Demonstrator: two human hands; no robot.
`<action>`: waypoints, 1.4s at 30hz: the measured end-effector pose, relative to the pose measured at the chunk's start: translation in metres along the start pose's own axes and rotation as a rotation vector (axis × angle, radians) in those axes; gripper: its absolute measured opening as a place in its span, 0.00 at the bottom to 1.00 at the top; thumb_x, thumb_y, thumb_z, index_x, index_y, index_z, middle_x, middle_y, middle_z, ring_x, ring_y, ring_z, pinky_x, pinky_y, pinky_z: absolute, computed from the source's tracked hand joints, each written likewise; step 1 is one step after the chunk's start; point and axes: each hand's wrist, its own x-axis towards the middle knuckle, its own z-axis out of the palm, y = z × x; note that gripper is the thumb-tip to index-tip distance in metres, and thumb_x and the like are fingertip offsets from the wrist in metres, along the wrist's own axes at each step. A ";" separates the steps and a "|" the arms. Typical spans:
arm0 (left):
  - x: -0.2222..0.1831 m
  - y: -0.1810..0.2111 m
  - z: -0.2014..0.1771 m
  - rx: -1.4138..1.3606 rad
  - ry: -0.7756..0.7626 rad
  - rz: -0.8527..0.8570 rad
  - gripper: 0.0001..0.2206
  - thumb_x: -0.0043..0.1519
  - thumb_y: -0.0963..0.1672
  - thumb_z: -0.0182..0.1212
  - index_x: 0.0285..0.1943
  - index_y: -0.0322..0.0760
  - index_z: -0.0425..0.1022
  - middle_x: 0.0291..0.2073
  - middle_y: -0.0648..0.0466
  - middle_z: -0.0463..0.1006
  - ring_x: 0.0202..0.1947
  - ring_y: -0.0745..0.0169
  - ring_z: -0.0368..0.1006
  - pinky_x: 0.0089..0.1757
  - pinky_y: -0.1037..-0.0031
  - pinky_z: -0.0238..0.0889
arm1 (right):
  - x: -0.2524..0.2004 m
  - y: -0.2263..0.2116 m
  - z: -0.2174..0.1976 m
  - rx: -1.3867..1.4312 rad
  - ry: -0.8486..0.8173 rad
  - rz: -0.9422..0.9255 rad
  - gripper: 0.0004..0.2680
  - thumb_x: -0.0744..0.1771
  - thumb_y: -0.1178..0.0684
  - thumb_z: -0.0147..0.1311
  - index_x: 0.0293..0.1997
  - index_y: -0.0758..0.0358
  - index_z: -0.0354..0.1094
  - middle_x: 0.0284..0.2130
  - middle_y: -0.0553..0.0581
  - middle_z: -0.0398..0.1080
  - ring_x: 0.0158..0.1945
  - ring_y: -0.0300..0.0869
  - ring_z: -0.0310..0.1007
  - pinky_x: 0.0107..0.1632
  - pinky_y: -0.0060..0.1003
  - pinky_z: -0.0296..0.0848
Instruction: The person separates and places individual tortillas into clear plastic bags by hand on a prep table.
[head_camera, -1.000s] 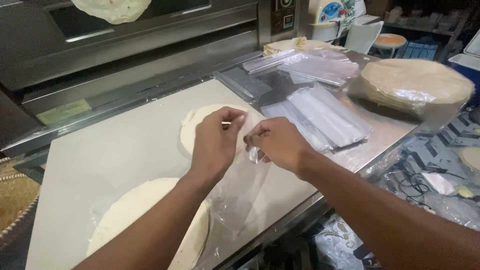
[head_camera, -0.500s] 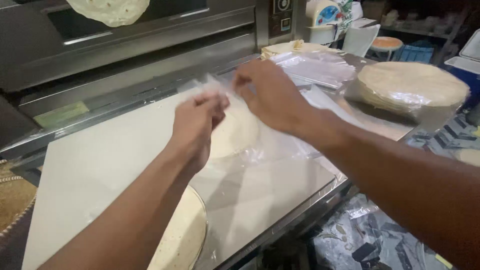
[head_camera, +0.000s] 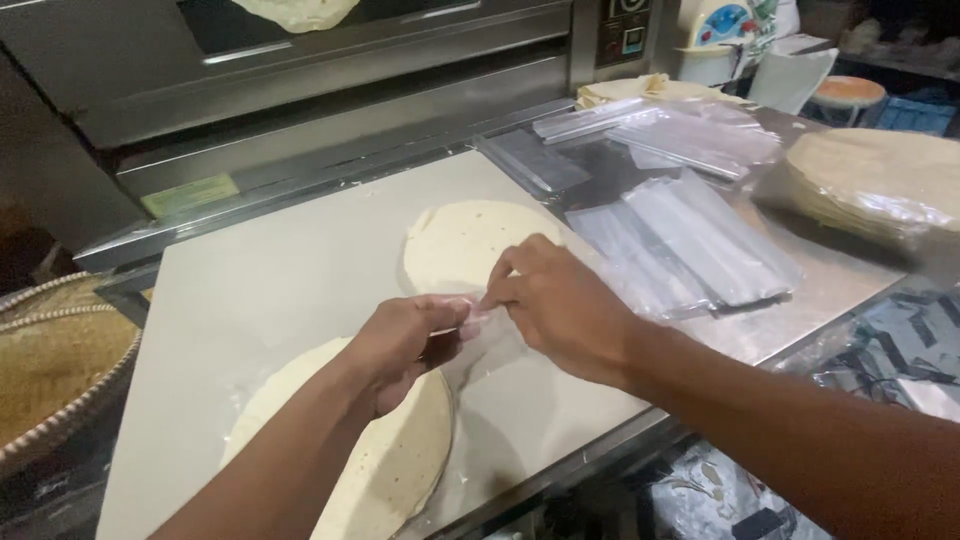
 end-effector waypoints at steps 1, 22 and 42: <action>0.004 -0.007 -0.006 0.013 -0.034 -0.001 0.12 0.64 0.44 0.58 0.48 0.31 0.80 0.33 0.54 0.74 0.32 0.68 0.67 0.38 0.76 0.65 | -0.002 -0.002 0.003 0.096 -0.001 -0.004 0.08 0.63 0.62 0.52 0.39 0.62 0.78 0.41 0.57 0.74 0.49 0.51 0.68 0.54 0.45 0.67; -0.008 -0.037 -0.019 -0.039 -0.070 0.031 0.11 0.64 0.43 0.58 0.52 0.33 0.74 0.37 0.55 0.76 0.35 0.69 0.68 0.43 0.72 0.66 | 0.004 -0.035 0.029 0.473 -0.113 0.526 0.05 0.65 0.55 0.56 0.37 0.66 0.73 0.29 0.62 0.78 0.34 0.47 0.79 0.39 0.40 0.76; -0.026 -0.042 -0.039 0.296 0.113 0.080 0.16 0.68 0.48 0.63 0.34 0.28 0.76 0.24 0.53 0.72 0.27 0.64 0.65 0.34 0.71 0.63 | 0.005 -0.050 0.053 0.388 -0.059 0.428 0.05 0.63 0.56 0.58 0.35 0.67 0.72 0.34 0.63 0.76 0.39 0.50 0.78 0.43 0.42 0.75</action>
